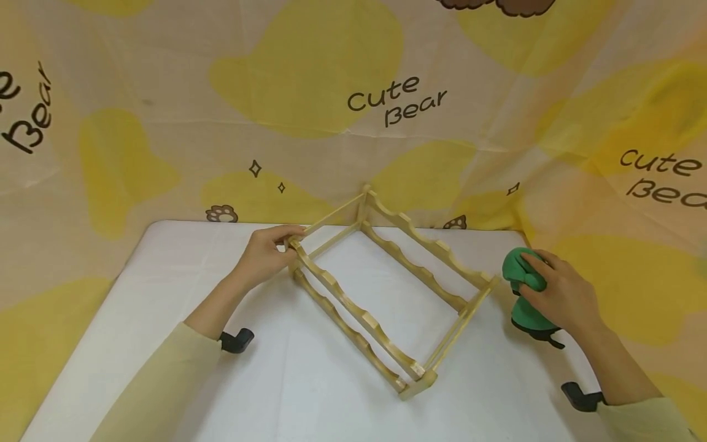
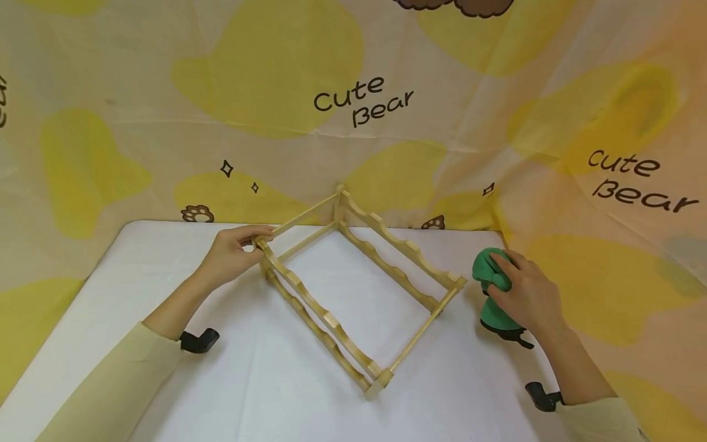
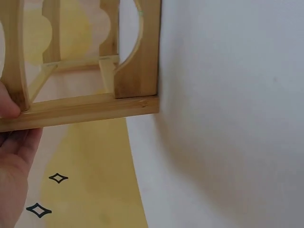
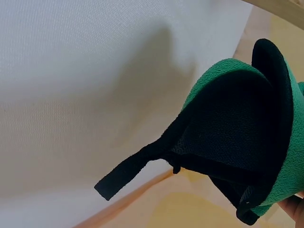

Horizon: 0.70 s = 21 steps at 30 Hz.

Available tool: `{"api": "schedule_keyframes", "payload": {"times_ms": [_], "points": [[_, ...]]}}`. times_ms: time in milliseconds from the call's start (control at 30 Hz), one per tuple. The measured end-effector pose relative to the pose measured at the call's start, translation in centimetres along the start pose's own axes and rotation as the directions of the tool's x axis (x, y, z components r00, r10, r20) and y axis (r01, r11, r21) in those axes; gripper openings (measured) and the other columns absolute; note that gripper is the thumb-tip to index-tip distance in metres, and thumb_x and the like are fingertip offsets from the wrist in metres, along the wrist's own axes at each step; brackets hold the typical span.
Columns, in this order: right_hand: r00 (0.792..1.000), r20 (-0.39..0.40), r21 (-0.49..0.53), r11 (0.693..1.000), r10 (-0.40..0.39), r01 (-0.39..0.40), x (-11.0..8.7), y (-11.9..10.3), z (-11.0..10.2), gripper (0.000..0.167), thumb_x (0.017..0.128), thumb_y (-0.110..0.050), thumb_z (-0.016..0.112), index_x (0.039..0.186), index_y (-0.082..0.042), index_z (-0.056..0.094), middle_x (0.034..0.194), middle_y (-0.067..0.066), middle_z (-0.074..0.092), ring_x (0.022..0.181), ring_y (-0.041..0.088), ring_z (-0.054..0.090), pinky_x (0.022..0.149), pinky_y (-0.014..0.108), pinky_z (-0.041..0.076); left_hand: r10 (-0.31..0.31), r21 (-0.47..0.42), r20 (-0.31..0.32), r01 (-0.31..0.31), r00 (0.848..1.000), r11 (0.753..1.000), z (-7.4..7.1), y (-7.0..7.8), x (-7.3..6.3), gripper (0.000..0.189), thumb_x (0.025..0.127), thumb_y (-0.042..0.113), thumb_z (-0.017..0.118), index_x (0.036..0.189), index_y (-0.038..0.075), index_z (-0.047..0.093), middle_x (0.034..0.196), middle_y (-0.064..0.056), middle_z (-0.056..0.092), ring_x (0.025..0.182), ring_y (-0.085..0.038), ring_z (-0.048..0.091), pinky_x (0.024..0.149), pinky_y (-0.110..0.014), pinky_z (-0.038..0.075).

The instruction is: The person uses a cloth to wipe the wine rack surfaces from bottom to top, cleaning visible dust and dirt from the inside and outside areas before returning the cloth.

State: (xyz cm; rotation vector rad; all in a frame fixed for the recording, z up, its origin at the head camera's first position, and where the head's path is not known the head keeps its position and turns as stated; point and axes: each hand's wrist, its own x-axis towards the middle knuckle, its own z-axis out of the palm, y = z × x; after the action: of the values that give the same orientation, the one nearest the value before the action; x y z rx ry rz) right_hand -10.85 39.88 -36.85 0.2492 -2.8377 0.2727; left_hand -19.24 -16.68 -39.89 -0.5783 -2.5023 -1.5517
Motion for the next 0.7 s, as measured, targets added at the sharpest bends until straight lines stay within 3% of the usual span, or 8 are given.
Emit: {"api": "schedule_keyframes", "payload": {"times_ms": [133, 233, 400, 567, 700], "points": [[1.0, 0.003, 0.001, 1.0, 0.006, -0.006, -0.1, 0.0, 0.1, 0.065, 0.086, -0.022, 0.077, 0.145, -0.002, 0.058, 0.146, 0.026, 0.052, 0.117, 0.05, 0.056, 0.064, 0.066, 0.056, 0.118, 0.087, -0.066, -0.112, 0.991, 0.99, 0.0, -0.7, -0.2, 0.041, 0.083, -0.014, 0.068, 0.121, -0.001, 0.076, 0.109, -0.017, 0.076, 0.089, -0.026, 0.067, 0.069, -0.016, 0.054], [1.0, 0.007, -0.001, 1.0, 0.013, -0.013, -0.1, -0.1, 0.1, 0.065, 0.086, -0.022, 0.077, 0.145, -0.002, 0.058, 0.146, 0.026, 0.052, 0.117, 0.05, 0.056, 0.063, 0.065, 0.056, 0.169, 0.139, -0.104, -0.154, 0.98, 0.978, -0.2, -1.2, -0.1, 0.042, 0.082, -0.016, 0.069, 0.12, -0.001, 0.075, 0.113, -0.017, 0.076, 0.089, -0.024, 0.065, 0.072, -0.018, 0.054], [0.999, 0.017, -0.001, 1.0, 0.027, -0.027, -0.1, -0.1, 0.2, 0.066, 0.087, -0.023, 0.077, 0.146, -0.001, 0.057, 0.147, 0.027, 0.051, 0.116, 0.051, 0.056, 0.064, 0.066, 0.055, 0.171, 0.165, -0.161, -0.144, 0.972, 0.976, -0.6, -1.9, 0.3, 0.042, 0.084, -0.017, 0.067, 0.122, -0.002, 0.075, 0.118, -0.017, 0.075, 0.096, -0.029, 0.071, 0.075, -0.028, 0.062], [0.999, 0.016, 0.005, 1.0, 0.029, -0.029, -0.1, -0.1, 0.3, 0.067, 0.086, -0.023, 0.078, 0.146, -0.001, 0.057, 0.147, 0.028, 0.051, 0.116, 0.051, 0.057, 0.065, 0.066, 0.055, 0.22, 0.161, -0.174, -0.193, 0.96, 0.968, -0.7, -2.4, 0.9, 0.04, 0.086, -0.019, 0.065, 0.123, -0.006, 0.073, 0.118, -0.02, 0.075, 0.096, -0.035, 0.074, 0.077, -0.045, 0.064], [0.999, 0.013, 0.003, 1.0, 0.03, -0.03, -0.1, -0.1, 0.4, 0.068, 0.086, -0.023, 0.079, 0.146, -0.002, 0.057, 0.147, 0.028, 0.051, 0.116, 0.052, 0.057, 0.063, 0.065, 0.055, 0.236, 0.152, -0.167, -0.211, 0.957, 0.966, -0.5, -2.6, 1.5, 0.041, 0.087, -0.018, 0.065, 0.125, -0.004, 0.073, 0.119, -0.02, 0.074, 0.097, -0.034, 0.074, 0.078, -0.043, 0.064]]}}
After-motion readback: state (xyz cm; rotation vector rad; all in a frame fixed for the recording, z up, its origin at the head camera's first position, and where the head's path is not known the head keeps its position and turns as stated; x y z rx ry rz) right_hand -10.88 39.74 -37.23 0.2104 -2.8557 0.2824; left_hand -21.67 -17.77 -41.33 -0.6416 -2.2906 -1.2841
